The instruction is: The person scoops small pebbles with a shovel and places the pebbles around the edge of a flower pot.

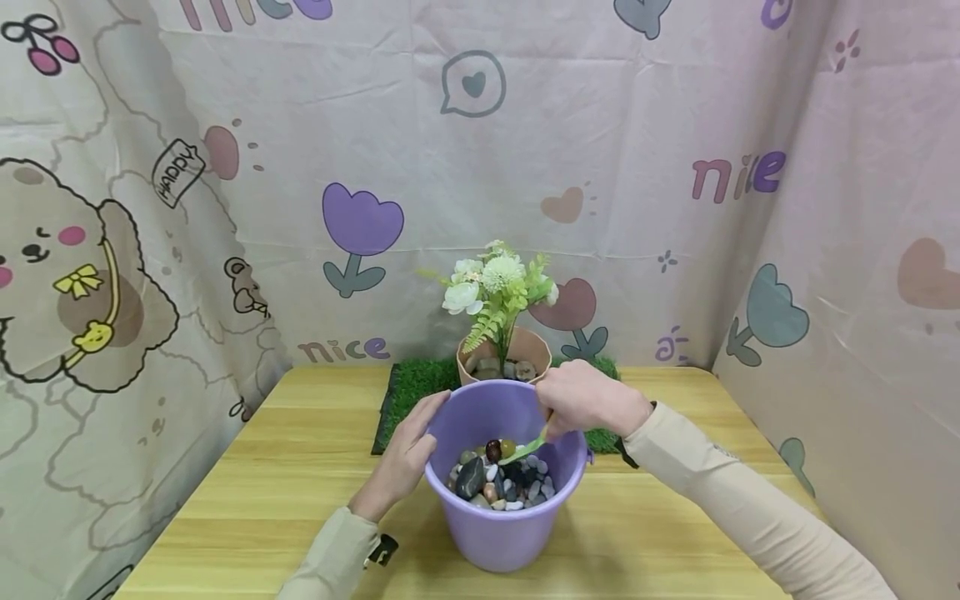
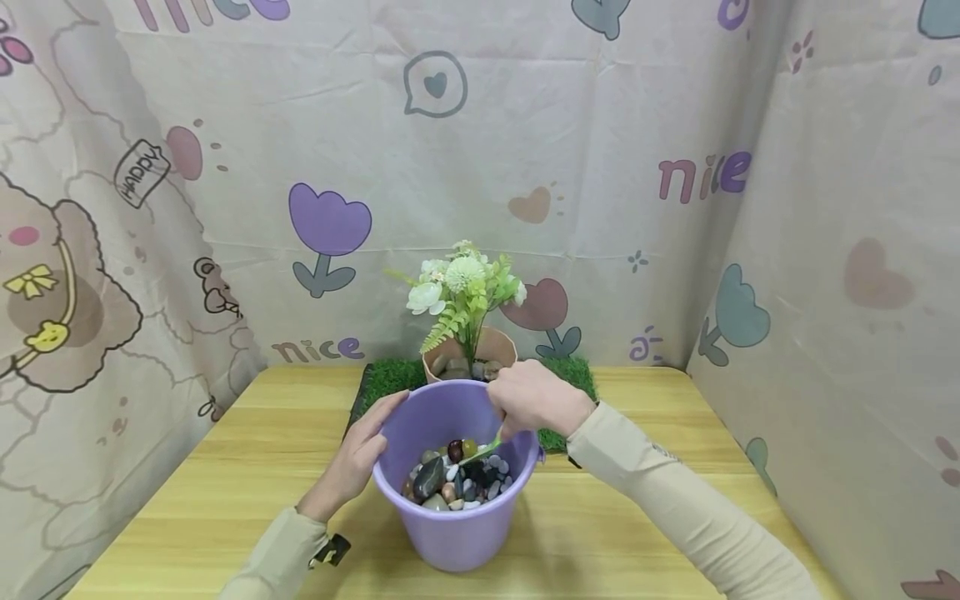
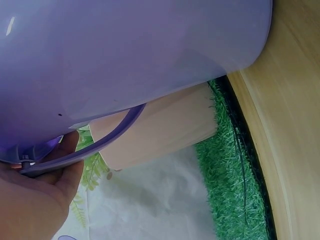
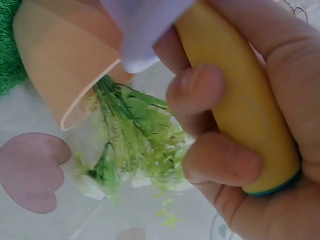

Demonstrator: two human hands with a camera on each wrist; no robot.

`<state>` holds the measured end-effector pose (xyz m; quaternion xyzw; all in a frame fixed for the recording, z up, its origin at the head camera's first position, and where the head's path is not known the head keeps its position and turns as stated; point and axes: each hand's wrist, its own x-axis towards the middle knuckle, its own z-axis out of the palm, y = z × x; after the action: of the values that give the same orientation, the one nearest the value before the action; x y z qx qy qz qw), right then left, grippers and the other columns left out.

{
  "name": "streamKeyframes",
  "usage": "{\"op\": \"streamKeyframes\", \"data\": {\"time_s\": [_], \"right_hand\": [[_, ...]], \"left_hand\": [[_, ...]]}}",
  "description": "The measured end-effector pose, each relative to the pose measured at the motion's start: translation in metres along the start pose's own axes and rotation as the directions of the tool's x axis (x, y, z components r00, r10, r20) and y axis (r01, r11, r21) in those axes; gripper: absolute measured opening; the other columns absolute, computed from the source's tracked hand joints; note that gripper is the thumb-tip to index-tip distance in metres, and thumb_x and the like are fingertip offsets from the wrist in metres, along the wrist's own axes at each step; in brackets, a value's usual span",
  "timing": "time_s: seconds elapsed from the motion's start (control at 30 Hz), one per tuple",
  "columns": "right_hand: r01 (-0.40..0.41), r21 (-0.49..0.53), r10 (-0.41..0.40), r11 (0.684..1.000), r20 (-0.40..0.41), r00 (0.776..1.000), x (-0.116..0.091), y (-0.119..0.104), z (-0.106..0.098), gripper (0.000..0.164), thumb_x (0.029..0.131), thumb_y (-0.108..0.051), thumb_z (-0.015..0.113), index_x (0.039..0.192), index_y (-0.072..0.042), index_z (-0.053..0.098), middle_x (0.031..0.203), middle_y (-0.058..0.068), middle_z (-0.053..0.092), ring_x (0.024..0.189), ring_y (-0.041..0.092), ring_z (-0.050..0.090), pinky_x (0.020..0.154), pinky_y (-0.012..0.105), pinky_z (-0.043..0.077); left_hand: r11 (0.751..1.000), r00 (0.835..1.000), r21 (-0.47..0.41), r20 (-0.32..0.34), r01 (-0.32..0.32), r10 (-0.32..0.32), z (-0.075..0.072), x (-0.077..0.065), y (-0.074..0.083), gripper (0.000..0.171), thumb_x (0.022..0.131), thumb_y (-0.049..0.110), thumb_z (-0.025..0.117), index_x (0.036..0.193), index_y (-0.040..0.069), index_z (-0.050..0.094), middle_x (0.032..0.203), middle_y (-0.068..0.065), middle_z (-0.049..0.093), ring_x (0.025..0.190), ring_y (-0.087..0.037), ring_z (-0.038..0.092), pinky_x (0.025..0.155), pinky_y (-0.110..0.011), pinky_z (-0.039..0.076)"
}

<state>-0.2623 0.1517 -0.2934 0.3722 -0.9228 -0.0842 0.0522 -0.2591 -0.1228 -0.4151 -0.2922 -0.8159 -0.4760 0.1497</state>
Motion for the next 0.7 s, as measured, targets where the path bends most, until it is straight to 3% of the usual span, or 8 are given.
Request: {"op": "streamKeyframes", "data": {"time_s": [0.2, 0.7], "right_hand": [[0.037, 0.009, -0.036, 0.999, -0.074, 0.997, 0.003, 0.006, 0.009, 0.023, 0.065, -0.037, 0.085, 0.054, -0.028, 0.066, 0.067, -0.015, 0.062, 0.054, 0.007, 0.053, 0.049, 0.024, 0.044], [0.112, 0.038, -0.110, 0.993, -0.058, 0.992, 0.011, 0.010, 0.018, 0.018, 0.069, -0.043, 0.084, 0.065, -0.028, 0.075, 0.069, -0.015, 0.068, 0.057, 0.003, 0.056, 0.054, 0.021, 0.046]], "left_hand": [[0.999, 0.999, 0.016, -0.020, -0.029, 0.029, 0.001, 0.001, 0.000, 0.064, 0.083, -0.002, 0.040, 0.147, 0.004, 0.043, 0.148, -0.009, 0.047, 0.133, -0.027, 0.049, 0.108, -0.052, 0.041], [1.000, 1.000, 0.009, -0.010, -0.022, 0.022, 0.000, 0.000, 0.001, 0.064, 0.084, -0.002, 0.039, 0.148, 0.005, 0.042, 0.149, -0.006, 0.046, 0.135, -0.024, 0.047, 0.109, -0.050, 0.040]]}}
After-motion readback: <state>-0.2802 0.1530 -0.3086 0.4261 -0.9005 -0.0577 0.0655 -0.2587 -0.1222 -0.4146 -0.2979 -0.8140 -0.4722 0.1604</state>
